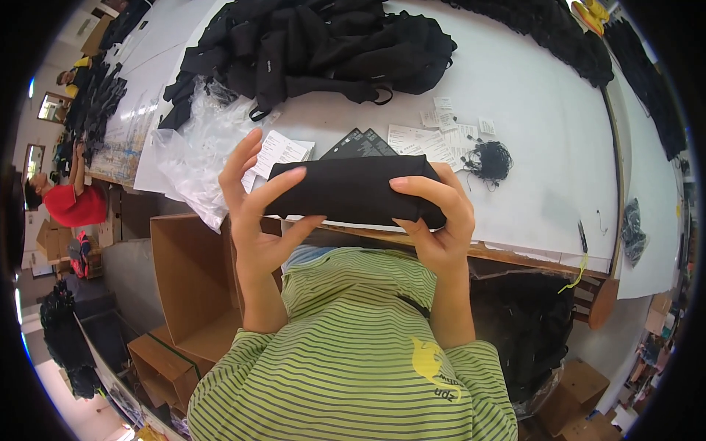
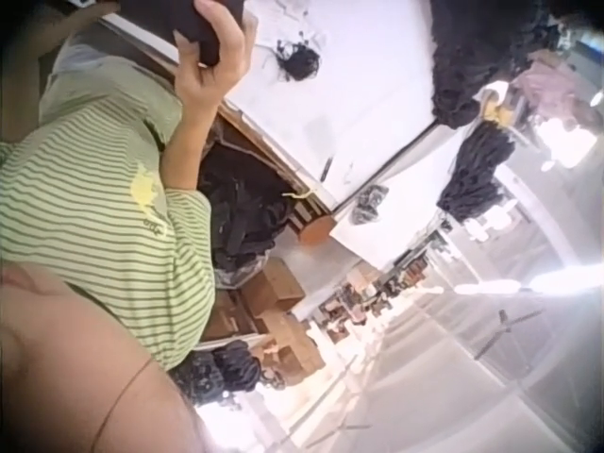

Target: Inspecting black garment accessories, attaching labels, and organizing them on a workbench.

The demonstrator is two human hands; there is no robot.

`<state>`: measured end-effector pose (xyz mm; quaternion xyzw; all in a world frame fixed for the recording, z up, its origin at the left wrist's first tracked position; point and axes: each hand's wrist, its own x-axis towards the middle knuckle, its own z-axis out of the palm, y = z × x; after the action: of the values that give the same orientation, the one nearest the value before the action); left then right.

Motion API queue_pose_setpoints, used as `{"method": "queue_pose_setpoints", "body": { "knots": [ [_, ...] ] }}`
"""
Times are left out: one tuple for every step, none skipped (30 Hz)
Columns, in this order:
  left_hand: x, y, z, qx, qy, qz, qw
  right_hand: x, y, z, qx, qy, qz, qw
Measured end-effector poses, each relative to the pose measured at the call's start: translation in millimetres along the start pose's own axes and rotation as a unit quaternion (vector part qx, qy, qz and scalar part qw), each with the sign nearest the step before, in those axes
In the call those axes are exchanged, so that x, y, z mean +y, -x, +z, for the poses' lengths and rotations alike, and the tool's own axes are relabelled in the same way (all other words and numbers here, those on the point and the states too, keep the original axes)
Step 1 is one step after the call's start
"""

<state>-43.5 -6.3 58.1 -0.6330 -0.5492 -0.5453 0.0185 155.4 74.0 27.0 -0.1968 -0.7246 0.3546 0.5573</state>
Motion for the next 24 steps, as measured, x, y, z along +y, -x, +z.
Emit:
{"method": "queue_pose_setpoints", "body": {
  "knots": [
    [5, -5, -1, -0.035, -0.059, 0.006, 0.998, 0, 0, 1, 0.001, 0.001, 0.001, 1.0],
    [7, -6, -3, -0.036, -0.059, 0.007, 0.998, -1, 0, 3, 0.012, -0.006, 0.009, 1.0],
    [8, -6, -9, -0.097, -0.031, 0.017, 0.995, -1, -1, 4, 0.023, -0.011, 0.017, 1.0],
    [7, -5, -14, -0.156, -0.004, 0.028, 0.987, -1, -1, 4, 0.024, -0.012, 0.016, 1.0],
    [-4, 1, -14, -0.14, 0.094, 0.052, 0.984, -1, -1, 4, 0.006, 0.0, 0.019, 1.0],
    [-8, 8, -17, -0.14, 0.094, 0.053, 0.984, -1, -2, 4, -0.012, 0.012, 0.022, 1.0],
    [-7, 14, -22, -0.126, 0.203, 0.017, 0.971, -2, -1, 5, -0.013, -0.003, 0.041, 0.999],
    [0, 10, -24, -0.11, 0.308, -0.02, 0.945, -2, 1, 8, -0.013, -0.004, 0.041, 0.999],
    [19, 5, -21, -0.098, 0.156, -0.089, 0.979, -2, 1, 11, -0.004, 0.012, 0.031, 0.999],
    [26, 1, -12, -0.096, 0.153, -0.089, 0.98, -2, 2, 15, 0.003, 0.026, 0.021, 0.999],
    [28, -5, -2, -0.125, 0.092, -0.055, 0.986, -2, 1, 16, 0.004, 0.028, 0.022, 0.999],
    [28, -9, 3, -0.153, 0.029, -0.02, 0.988, -3, -1, 18, 0.02, 0.056, 0.015, 0.998],
    [27, -7, 3, -0.169, 0.059, -0.009, 0.984, -3, -2, 18, 0.037, 0.083, 0.007, 0.996],
    [20, -2, -4, -0.17, 0.06, -0.006, 0.983, -3, -2, 16, 0.04, 0.085, 0.007, 0.996],
    [8, 6, -17, -0.192, 0.101, -0.063, 0.974, -2, -1, 14, 0.028, 0.1, 0.008, 0.995],
    [3, 13, -33, -0.213, 0.138, -0.121, 0.96, -2, 2, 13, 0.015, 0.111, 0.01, 0.994],
    [8, 11, -49, -0.234, 0.101, -0.23, 0.939, -3, 1, 14, 0.014, 0.111, 0.011, 0.994],
    [11, 8, -43, -0.235, 0.102, -0.231, 0.939, -3, 0, 16, 0.036, 0.119, 0.007, 0.992],
    [17, 8, -32, -0.157, 0.14, -0.18, 0.961, -2, 1, 19, 0.055, 0.12, -0.001, 0.991],
    [19, 5, -22, -0.082, 0.181, -0.126, 0.972, -2, 0, 19, 0.054, 0.12, -0.002, 0.991],
    [18, 4, -17, -0.142, 0.137, -0.067, 0.978, -1, 0, 19, 0.044, 0.122, -0.01, 0.992],
    [17, 2, -14, -0.143, 0.137, -0.066, 0.978, -1, -1, 18, 0.034, 0.124, -0.017, 0.992],
    [15, 1, -11, -0.262, 0.087, -0.049, 0.96, -1, 0, 19, 0.034, 0.125, -0.018, 0.991],
    [12, 1, -9, -0.376, 0.035, -0.031, 0.926, -2, 1, 19, 0.044, 0.132, -0.011, 0.99]
  ]
}}
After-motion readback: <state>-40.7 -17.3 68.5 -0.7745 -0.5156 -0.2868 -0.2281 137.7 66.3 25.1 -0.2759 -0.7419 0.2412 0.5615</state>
